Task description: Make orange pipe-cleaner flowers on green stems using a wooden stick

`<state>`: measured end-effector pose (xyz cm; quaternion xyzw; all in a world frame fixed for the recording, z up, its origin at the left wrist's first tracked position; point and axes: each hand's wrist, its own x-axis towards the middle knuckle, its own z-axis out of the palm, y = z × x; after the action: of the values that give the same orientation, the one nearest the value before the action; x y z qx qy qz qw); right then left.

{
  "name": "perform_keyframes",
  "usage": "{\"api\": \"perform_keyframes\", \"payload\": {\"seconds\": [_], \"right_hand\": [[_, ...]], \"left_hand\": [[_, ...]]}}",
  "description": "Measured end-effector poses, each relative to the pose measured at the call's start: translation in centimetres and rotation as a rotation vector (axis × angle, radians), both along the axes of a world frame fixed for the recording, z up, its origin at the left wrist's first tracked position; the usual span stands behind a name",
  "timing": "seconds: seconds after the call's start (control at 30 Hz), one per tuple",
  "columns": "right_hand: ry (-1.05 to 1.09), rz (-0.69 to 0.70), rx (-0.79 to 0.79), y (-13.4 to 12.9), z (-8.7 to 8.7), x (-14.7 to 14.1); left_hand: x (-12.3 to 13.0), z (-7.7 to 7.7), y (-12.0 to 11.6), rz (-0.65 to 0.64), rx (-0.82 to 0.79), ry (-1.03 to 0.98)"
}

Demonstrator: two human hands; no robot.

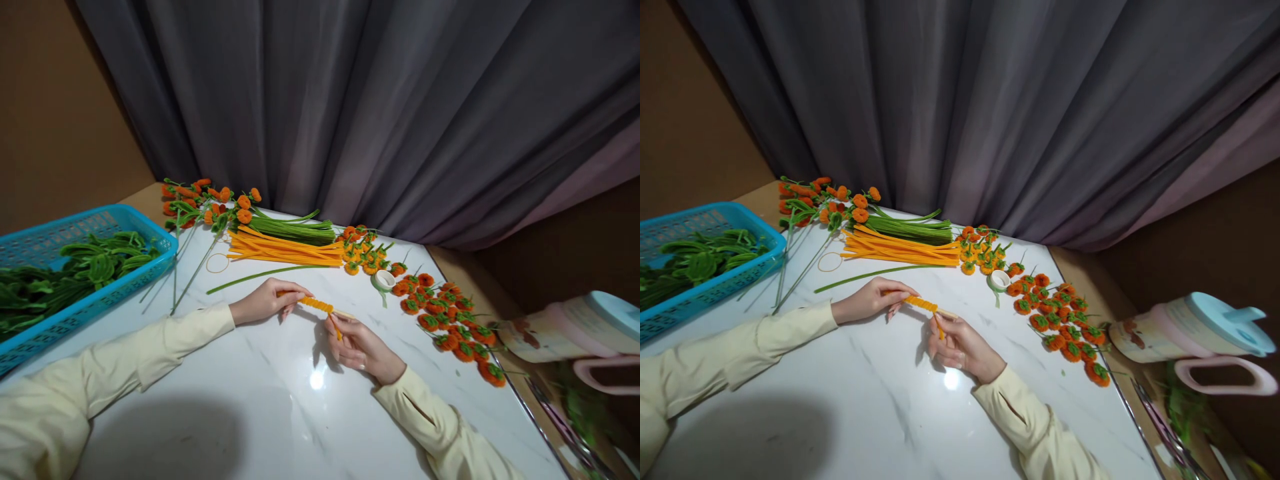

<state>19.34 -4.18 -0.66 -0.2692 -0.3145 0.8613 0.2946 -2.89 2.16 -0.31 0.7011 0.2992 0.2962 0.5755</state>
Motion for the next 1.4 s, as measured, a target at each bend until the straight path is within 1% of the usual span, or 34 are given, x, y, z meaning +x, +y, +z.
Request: {"api": "perform_keyframes", "payload": {"seconds": [0.07, 0.17, 0.23, 0.33, 0.5, 0.6, 0.77, 0.83, 0.9, 1.03, 1.2, 1.3, 1.4], "right_hand": [[-0.009, -0.02, -0.013, 0.0, -0.1, 0.0], [-0.063, -0.051, -0.019, 0.0, -0.1, 0.0], [-0.101, -0.049, -0.014, 0.0, 0.1, -0.1], [-0.131, -0.044, -0.006, 0.0, 0.3, -0.1], [-0.153, -0.053, -0.007, 0.1, 0.6, -0.2], [-0.163, -0.048, -0.02, 0.1, 0.6, -0.3], [-0.178, 0.044, -0.051, 0.1, 0.6, -0.2], [-0.194, 0.085, -0.059, 0.1, 0.6, -0.1], [-0.203, 0.123, -0.052, 0.1, 0.7, 0.0], [-0.219, 0.181, -0.047, 0.0, 1.1, 0.0], [-0.247, 0.243, -0.027, -0.1, 1.5, 0.1], [-0.223, 0.311, 0.001, -0.2, 1.4, 0.4], [-0.197, 0.342, 0.049, -0.4, 1.3, 0.7]], "left_hand": [[0.1, -0.1, -0.2, 0.059, 0.163, 0.04], [0.1, -0.2, -0.5, 0.138, 0.53, 0.061], [0.1, -0.3, -0.6, 0.163, 0.707, 0.069], [0.0, -0.5, -0.6, 0.179, 0.8, 0.1], [0.0, -0.8, -0.3, 0.212, 0.817, 0.111], [-0.1, -0.9, 0.1, 0.207, 0.745, 0.151], [-0.5, -0.4, 1.3, 0.067, 0.414, 0.268], [-0.6, 0.0, 1.6, 0.017, 0.317, 0.287], [-0.7, 0.4, 1.9, -0.033, 0.258, 0.293], [-0.8, 0.9, 2.1, -0.15, 0.192, 0.301], [-1.0, 0.9, 2.4, -0.253, 0.08, 0.279], [-1.1, 0.9, 2.2, -0.317, -0.06, 0.27], [-1.2, 1.1, 1.9, -0.37, -0.26, 0.221]]}}
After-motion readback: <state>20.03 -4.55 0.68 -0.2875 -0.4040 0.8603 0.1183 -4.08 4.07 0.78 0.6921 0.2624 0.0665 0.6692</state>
